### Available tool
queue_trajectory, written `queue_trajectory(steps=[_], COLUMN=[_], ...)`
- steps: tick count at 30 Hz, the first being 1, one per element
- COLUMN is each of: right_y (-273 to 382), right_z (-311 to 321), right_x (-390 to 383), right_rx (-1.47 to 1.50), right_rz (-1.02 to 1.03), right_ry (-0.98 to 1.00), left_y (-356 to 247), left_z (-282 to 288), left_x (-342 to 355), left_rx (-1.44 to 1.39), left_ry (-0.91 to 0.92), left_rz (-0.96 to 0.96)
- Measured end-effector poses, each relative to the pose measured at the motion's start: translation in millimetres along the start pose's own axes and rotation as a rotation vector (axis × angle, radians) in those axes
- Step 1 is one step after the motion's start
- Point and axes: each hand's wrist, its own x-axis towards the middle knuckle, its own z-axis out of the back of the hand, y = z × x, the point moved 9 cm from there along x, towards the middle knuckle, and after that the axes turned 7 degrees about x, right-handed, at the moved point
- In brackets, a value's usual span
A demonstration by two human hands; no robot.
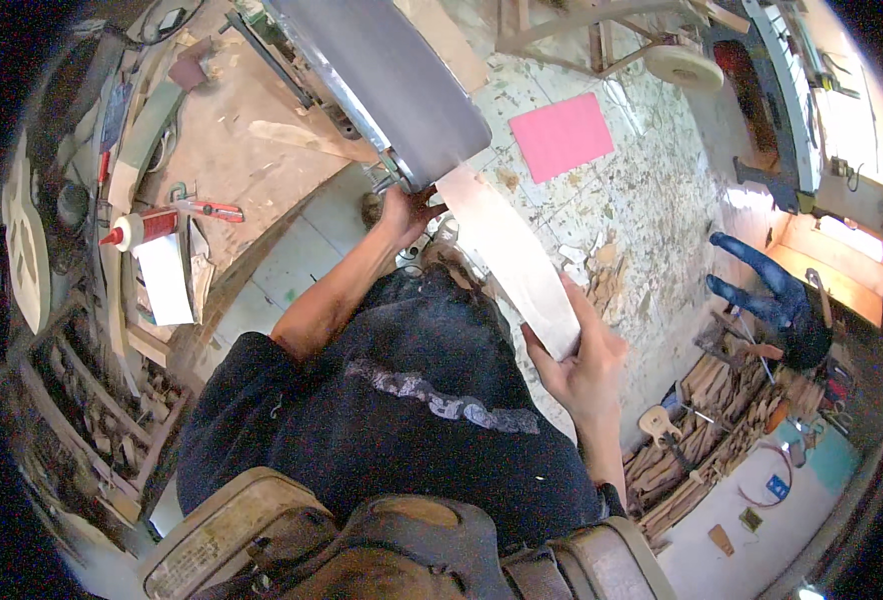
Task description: The person sands the edges and contours of a wooden guitar body using a stationary belt sander. The person holds the guitar body with both hands, pressing it against the moving belt and rotating it to sand different parts of the curved edge.
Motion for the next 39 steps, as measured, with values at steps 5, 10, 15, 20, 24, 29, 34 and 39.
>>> queue_trajectory(steps=[5, 10, 15, 20, 24, 29, 34, 39], right_y=[-16.5, -29.0, -35.0, -45.6, -51.6, -54.0, -50.7, -51.9], right_z=[-17.3, -26.7, -35.7, -44.7, -51.3, -56.5, -61.3, -71.3], right_x=[4.4, 7.8, 14.7, 19.6, 22.6, 27.6, 34.3, 38.4], right_rx=[-0.006, -0.026, -0.054, -0.073, -0.077, -0.153, -0.192, -0.215], right_rz=[0.001, -0.052, -0.014, -0.066, -0.004, -0.044, -0.023, 0.015], right_ry=[0.032, 0.047, 0.010, 0.057, 0.051, 0.110, 0.125, 0.136], left_y=[22.9, 19.8, 31.5, 37.4, 46.9, 63.0, 78.0, 92.1], left_z=[20.3, 16.3, 27.5, 28.6, 31.7, 37.4, 49.6, 54.3], left_x=[14.8, 14.3, 22.9, 28.7, 33.3, 44.6, 55.0, 58.7], left_rx=[-0.074, 0.096, 0.092, 0.038, -0.070, -0.120, -0.021, -0.026], left_ry=[-0.030, -0.041, -0.027, -0.056, -0.128, -0.101, -0.110, -0.101], left_rz=[0.046, 0.019, 0.038, 0.069, 0.110, 0.137, 0.139, 0.175])
